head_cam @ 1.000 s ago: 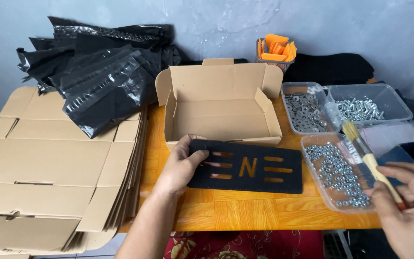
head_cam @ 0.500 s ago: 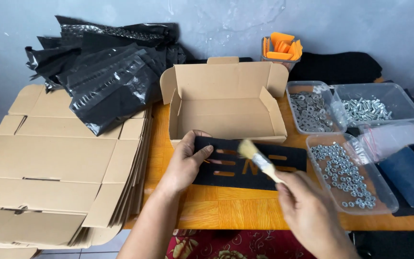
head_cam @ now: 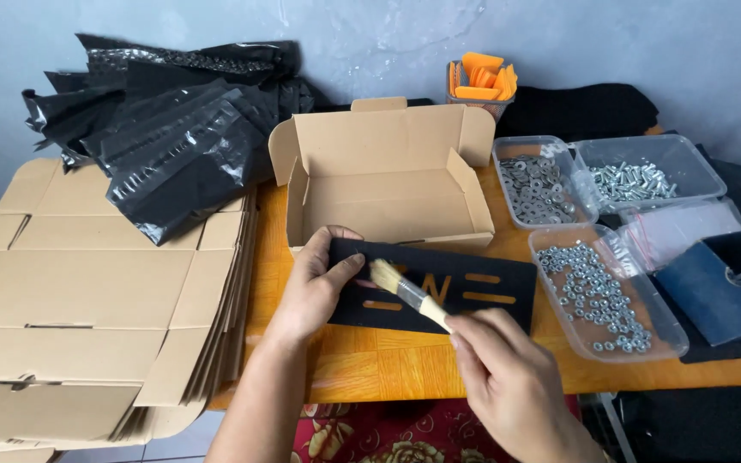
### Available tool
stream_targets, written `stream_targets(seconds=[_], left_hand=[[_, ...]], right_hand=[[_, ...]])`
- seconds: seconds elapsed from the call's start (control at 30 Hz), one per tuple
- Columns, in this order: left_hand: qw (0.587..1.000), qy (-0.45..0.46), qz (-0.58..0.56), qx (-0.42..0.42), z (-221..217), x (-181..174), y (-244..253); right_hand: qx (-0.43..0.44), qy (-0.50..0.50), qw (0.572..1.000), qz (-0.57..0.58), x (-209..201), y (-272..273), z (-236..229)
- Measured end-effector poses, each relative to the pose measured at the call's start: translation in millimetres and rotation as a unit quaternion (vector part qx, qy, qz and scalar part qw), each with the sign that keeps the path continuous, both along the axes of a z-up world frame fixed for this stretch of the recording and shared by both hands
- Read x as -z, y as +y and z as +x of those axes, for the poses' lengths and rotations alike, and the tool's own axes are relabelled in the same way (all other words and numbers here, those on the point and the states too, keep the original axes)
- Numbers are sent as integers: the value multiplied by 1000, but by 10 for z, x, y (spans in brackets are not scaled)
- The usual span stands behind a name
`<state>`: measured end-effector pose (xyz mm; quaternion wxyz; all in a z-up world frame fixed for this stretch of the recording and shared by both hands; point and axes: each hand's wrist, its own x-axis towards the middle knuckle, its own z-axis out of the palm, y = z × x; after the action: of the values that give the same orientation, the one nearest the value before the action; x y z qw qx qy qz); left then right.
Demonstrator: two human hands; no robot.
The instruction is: The person cleans a black metal plate with a brush, then places the plate and a black foam pad inside a cardboard box.
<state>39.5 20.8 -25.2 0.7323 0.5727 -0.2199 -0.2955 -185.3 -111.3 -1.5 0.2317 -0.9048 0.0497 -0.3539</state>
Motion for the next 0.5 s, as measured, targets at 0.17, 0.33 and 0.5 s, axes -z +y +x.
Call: stream_targets(seconds=[0.17, 0.33, 0.5], left_hand=[[999, 25, 13, -32, 96, 67, -22], [998, 5, 4, -66, 112, 132, -46], [997, 55, -8, -44, 99, 75, -19]], right_hand=[[228, 256, 939, 14, -113, -604, -250], [309, 322, 880, 164, -396, -496, -377], [242, 55, 951, 183, -326, -440, -261]])
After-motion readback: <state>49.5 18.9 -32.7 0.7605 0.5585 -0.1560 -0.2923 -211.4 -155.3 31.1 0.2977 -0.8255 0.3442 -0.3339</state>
